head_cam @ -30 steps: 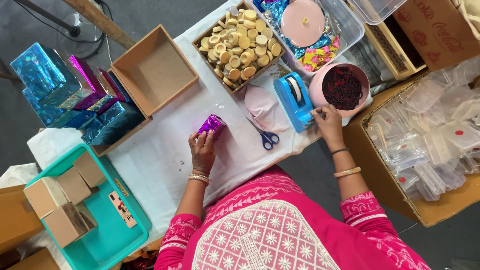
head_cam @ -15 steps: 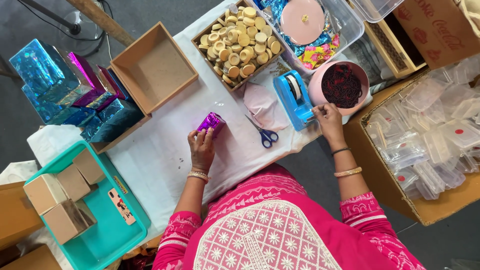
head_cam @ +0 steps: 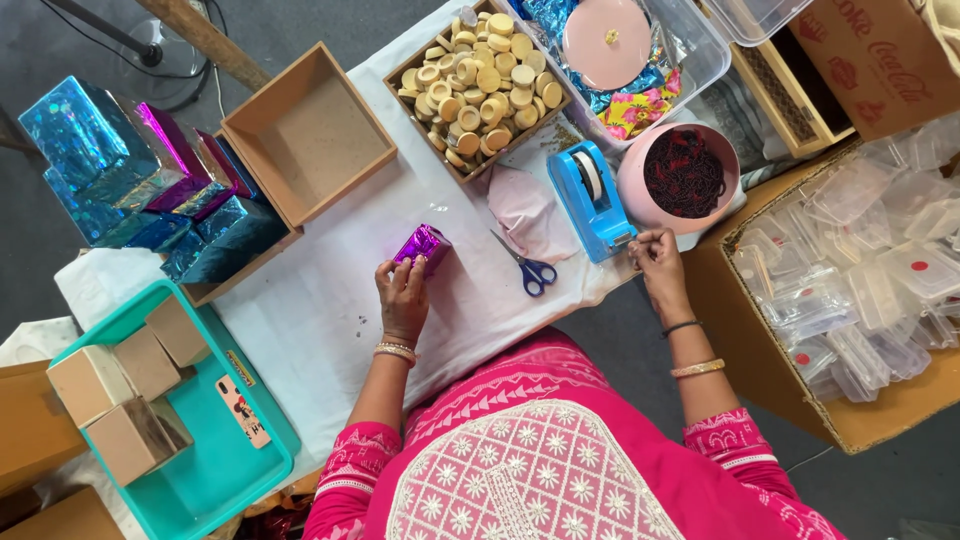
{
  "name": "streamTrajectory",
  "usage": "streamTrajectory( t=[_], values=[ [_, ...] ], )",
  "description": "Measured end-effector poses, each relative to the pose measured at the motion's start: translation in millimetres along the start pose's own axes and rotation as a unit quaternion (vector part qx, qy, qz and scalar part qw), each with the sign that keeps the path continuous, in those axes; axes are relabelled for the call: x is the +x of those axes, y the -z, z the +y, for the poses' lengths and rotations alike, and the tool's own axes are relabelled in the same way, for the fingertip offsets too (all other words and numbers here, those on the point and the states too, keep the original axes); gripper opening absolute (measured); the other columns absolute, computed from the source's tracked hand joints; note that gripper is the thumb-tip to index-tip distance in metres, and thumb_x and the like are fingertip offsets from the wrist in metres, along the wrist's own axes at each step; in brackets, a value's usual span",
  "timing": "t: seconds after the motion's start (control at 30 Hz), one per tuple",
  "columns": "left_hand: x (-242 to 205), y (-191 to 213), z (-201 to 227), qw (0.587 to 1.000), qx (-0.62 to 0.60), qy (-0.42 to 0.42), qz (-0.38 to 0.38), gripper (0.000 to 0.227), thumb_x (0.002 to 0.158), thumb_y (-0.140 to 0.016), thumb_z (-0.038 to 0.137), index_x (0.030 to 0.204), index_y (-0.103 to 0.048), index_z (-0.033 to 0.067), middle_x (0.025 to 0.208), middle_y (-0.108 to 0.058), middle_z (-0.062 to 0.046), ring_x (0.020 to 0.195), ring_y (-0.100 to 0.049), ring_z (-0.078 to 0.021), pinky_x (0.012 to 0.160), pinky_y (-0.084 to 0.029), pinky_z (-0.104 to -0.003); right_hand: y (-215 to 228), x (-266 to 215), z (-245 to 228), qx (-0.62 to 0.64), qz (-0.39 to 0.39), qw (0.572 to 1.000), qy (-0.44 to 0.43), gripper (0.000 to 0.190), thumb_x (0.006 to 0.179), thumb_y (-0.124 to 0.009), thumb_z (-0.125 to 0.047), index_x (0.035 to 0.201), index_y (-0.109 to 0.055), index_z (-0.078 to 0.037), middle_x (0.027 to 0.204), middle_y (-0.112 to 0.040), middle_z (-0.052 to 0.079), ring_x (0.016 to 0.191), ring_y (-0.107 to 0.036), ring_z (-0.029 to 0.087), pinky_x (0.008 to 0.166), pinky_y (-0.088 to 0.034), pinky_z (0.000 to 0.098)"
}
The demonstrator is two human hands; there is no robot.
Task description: Wrapping small gift items in decorative foil and placing them into boxes for fulfillment.
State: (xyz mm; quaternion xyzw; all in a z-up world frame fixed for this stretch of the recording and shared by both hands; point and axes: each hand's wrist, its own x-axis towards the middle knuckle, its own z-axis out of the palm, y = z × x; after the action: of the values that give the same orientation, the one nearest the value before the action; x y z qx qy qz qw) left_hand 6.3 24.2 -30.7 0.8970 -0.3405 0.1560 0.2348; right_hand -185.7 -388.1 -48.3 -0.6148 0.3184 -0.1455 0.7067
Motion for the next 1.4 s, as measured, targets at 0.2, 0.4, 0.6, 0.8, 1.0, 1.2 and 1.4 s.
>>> streamTrajectory(
  t=[0.2, 0.4, 0.6, 0.8, 1.0, 1.2, 1.4],
  values=[
    [4, 4, 5, 1.0, 0.008, -0.004, 0.007, 0.043, 0.084, -0.07, -0.002, 0.126, -0.068, 0.0065, 0.123, -0.064, -0.014, 0.116, -0.053, -0.0397, 0.104, -0.047, -0.051, 9, 8, 59, -0.04, 0.047, 0.997, 0.056, 0.008, 0.107, -0.065, -0.009, 0.107, -0.057, -0.007, 0.087, -0.058, -0.001, 0.077, -0.053, 0.006, 0.071, -0.046, 0.0216],
    [6, 3, 7, 1.0, 0.019, -0.022, 0.003, 0.042, 0.086, -0.066, -0.001, 0.128, -0.067, 0.0045, 0.123, -0.063, -0.016, 0.116, -0.052, -0.0398, 0.104, -0.048, -0.051, 7, -18, 116, -0.041, 0.107, 0.99, 0.081, 0.009, 0.108, -0.06, -0.015, 0.112, -0.058, -0.006, 0.097, -0.062, -0.002, 0.083, -0.054, 0.005, 0.074, -0.046, 0.0226],
    [4, -5, 6, 0.999, 0.037, -0.029, -0.001, 0.04, 0.084, -0.065, -0.004, 0.124, -0.067, 0.0019, 0.121, -0.063, -0.015, 0.117, -0.051, -0.0381, 0.108, -0.048, -0.052, -73, -51, 45, -0.206, -0.038, 0.973, 0.098, 0.015, 0.104, -0.064, -0.017, 0.104, -0.061, -0.002, 0.089, -0.065, 0.004, 0.083, -0.061, 0.01, 0.077, -0.052, 0.0272],
    [9, -1, 12, 0.998, 0.045, -0.035, 0.008, 0.036, 0.086, -0.066, 0.0, 0.122, -0.068, 0.0016, 0.121, -0.063, -0.016, 0.117, -0.051, -0.0377, 0.107, -0.048, -0.052, -204, -21, -10, -0.168, -0.227, 0.949, 0.144, 0.015, 0.1, -0.068, -0.014, 0.1, -0.061, 0.0, 0.083, -0.064, 0.005, 0.075, -0.059, 0.009, 0.069, -0.051, 0.0273],
    [10, -2, 14, 0.998, 0.036, -0.039, 0.022, 0.031, 0.086, -0.067, 0.003, 0.117, -0.067, 0.0019, 0.118, -0.062, -0.015, 0.115, -0.052, -0.0385, 0.106, -0.048, -0.053, -284, -8, -49, -0.238, -0.264, 0.919, 0.171, 0.018, 0.096, -0.071, -0.015, 0.098, -0.061, -0.001, 0.082, -0.068, 0.013, 0.069, -0.064, 0.021, 0.065, -0.051, 0.0338],
    [11, 0, 15, 0.998, 0.032, -0.038, 0.024, 0.027, 0.083, -0.067, 0.001, 0.11, -0.066, 0.003, 0.121, -0.062, -0.015, 0.116, -0.053, -0.0373, 0.108, -0.048, -0.053, -295, -6, -45, -0.307, -0.27, 0.891, 0.195, 0.02, 0.092, -0.072, -0.017, 0.096, -0.06, -0.001, 0.086, -0.07, 0.018, 0.077, -0.069, 0.036, 0.068, -0.053, 0.0429],
    [13, 1, 17, 0.998, 0.038, -0.035, 0.03, 0.025, 0.083, -0.067, -0.001, 0.109, -0.067, 0.0024, 0.12, -0.063, -0.014, 0.116, -0.054, -0.0367, 0.109, -0.047, -0.052, -300, -9, -56, -0.32, -0.266, 0.891, 0.182, 0.021, 0.093, -0.072, -0.017, 0.096, -0.058, -0.001, 0.086, -0.07, 0.018, 0.079, -0.069, 0.037, 0.07, -0.054, 0.0438]
  ],
)
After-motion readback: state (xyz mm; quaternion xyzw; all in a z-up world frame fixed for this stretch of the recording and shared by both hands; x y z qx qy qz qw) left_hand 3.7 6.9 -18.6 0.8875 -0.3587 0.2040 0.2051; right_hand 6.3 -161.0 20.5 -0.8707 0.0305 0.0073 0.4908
